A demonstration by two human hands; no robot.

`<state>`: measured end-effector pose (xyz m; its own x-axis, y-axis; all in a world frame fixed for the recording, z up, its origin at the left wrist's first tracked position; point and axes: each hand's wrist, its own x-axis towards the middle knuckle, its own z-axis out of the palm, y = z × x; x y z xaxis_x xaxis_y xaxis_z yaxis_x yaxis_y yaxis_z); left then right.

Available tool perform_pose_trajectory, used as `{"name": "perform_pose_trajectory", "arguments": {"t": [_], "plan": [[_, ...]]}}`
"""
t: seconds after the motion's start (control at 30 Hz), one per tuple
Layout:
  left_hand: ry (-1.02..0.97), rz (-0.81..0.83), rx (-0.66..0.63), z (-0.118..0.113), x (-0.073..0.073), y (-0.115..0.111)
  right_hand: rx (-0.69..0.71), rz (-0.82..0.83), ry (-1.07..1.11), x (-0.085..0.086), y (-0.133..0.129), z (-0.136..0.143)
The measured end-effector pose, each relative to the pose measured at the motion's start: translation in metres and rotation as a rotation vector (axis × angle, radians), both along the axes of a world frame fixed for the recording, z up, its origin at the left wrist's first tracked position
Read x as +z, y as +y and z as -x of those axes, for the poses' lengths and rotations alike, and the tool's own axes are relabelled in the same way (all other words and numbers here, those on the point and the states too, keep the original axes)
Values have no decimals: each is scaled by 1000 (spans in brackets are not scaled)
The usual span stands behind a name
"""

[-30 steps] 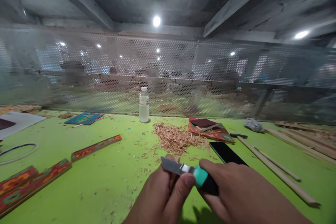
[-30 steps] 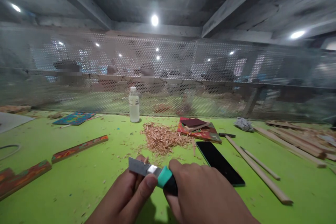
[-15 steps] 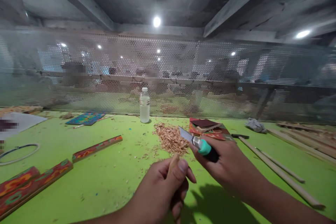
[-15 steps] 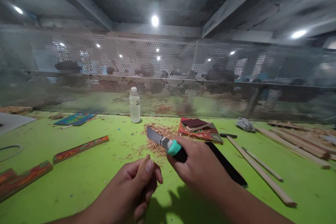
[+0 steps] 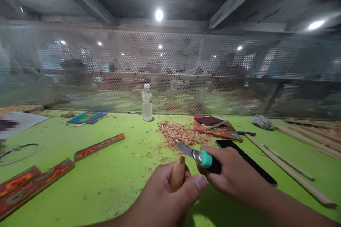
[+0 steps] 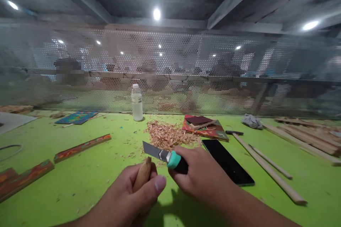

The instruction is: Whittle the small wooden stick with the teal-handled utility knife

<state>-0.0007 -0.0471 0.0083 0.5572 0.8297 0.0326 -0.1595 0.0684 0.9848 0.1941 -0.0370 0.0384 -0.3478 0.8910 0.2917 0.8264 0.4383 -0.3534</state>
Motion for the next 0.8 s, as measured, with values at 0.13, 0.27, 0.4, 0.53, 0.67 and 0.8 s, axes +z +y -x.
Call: {"name": "perform_pose_trajectory", "arguments": {"t": [0.13,0.27,0.4,0.53,0.67,0.8], "plan": [[4,0,-50,1,-1,2,55,31,-38,-1,-1,0],[-25,0,-87,1,-5,4,127,11,-60,-4,-4,-1],[-22,5,-131,2,-12,7,160,-27,-38,-5,-5,-2],[63,58,-157,5,-11,5,184,-126,-29,-7,-5,-4],[44,59,-170,4,-1,4,158,-206,-71,-13,-6,-3],[49,29,-109,1,4,2,87,-210,-55,-17,-8,1]]}}
